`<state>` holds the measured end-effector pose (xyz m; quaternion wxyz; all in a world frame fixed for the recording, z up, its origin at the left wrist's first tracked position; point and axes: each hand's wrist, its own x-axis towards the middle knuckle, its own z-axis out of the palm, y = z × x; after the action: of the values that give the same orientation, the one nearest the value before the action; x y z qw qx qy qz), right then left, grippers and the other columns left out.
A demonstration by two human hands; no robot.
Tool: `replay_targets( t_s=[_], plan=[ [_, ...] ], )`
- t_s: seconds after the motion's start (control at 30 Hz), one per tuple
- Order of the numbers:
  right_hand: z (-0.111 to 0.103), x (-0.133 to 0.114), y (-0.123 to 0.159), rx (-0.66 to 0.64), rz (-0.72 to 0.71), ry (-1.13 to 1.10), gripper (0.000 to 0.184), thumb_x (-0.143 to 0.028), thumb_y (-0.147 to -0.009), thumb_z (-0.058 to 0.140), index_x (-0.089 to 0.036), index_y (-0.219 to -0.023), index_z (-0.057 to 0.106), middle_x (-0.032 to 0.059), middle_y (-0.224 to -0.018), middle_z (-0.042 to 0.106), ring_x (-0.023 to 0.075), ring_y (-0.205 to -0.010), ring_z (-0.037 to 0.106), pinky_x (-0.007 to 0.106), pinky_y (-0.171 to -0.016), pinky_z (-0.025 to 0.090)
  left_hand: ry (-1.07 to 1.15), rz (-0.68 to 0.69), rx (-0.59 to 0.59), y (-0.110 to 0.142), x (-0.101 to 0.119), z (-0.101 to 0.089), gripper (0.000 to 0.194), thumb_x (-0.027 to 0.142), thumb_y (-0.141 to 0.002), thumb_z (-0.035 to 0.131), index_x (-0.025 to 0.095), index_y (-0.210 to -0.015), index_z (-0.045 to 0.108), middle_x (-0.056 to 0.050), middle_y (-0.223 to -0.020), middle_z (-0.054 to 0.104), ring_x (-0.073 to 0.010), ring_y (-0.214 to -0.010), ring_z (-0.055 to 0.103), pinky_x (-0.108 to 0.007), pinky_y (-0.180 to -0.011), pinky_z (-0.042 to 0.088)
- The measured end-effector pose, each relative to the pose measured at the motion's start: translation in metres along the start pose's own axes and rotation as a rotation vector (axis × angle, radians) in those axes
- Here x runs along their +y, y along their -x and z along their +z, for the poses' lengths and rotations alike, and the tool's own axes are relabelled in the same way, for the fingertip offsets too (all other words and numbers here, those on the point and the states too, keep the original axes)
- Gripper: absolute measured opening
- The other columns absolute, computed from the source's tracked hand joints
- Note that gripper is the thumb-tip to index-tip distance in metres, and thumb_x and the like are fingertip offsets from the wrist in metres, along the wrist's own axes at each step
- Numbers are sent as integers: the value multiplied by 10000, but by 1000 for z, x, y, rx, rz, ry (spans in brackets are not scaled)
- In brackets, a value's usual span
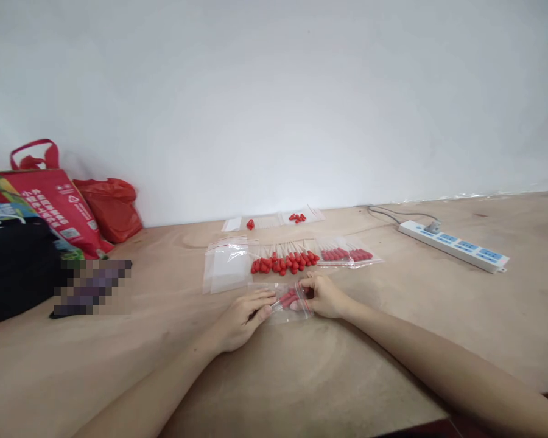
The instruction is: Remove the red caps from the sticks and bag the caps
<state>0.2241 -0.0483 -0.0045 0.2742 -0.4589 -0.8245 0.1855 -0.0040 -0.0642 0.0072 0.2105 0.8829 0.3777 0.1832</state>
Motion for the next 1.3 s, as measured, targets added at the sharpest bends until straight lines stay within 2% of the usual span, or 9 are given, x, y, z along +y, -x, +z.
replay_targets(
  t_s=[0.13,0.3,0.5,0.77,0.87,0.97,1.07,1.13,1.3],
  plan=[
    [-2,5,2,5,43,-184,322,-440,-540,724,-159,-620,589,-6,-628,501,119,-628,449,239,-580,353,-45,-29,-39,1,4,-2,387,362,-836,433,228,-1194,493,-43,-1271,479,-204,-1193,407,-392,-998,341],
    [-7,12,6,-95,147,-526,339,-401,-563,715,-156,-704,528,-36,-620,508,60,-502,402,195,-469,321,-92,-60,-80,3,9,-5,426,369,-818,453,228,-1220,462,-52,-1323,415,-213,-1221,369,-406,-1008,320],
    [-10,11,7,-188,54,-498,262,-342,-582,713,-148,-665,558,-52,-555,481,50,-489,394,187,-463,319,-111,-60,-108,3,8,-6,471,408,-816,450,230,-1251,421,-66,-1349,374,-228,-1235,343,-426,-1011,302],
    [-42,35,8,-139,188,-803,273,-277,-563,738,-154,-760,596,-3,-704,626,89,-596,559,218,-562,425,-150,-33,-39,3,4,-3,390,392,-822,442,239,-1176,499,-65,-1292,449,-228,-1184,402,-416,-972,335],
    [-60,49,9,-39,241,-913,267,-286,-591,727,-166,-804,619,9,-721,652,99,-642,591,220,-599,444,-135,-23,49,1,4,-4,276,335,-850,387,208,-912,625,-54,-1044,612,-194,-1004,530,-367,-887,399],
    [-73,58,7,170,274,-1019,262,-322,-614,713,-188,-823,631,8,-721,660,104,-661,604,230,-626,464,-127,-49,135,-2,2,-8,232,303,-815,431,178,-693,584,-41,-848,623,-169,-814,562,-325,-775,436],
    [-77,60,-1,355,235,-1051,283,-343,-626,701,-211,-866,630,10,-756,668,107,-669,607,255,-669,480,-107,-83,178,-5,-4,-11,157,305,-765,492,181,-826,565,-52,-946,594,-184,-883,540,-332,-807,419],
    [-73,56,-11,429,208,-983,297,-347,-645,682,-222,-908,622,17,-806,672,111,-689,609,262,-672,485,-81,-135,182,-7,-9,-12,256,325,-741,519,187,-956,544,-63,-1026,573,-200,-952,516,-345,-842,400],
    [-43,31,-46,487,17,-545,266,-340,-716,595,-191,-933,633,57,-874,669,166,-792,611,323,-748,476,31,-357,124,-8,-20,-17,428,369,-620,624,179,-994,539,-32,-892,589,-181,-783,544,-288,-694,430]
  ],
)
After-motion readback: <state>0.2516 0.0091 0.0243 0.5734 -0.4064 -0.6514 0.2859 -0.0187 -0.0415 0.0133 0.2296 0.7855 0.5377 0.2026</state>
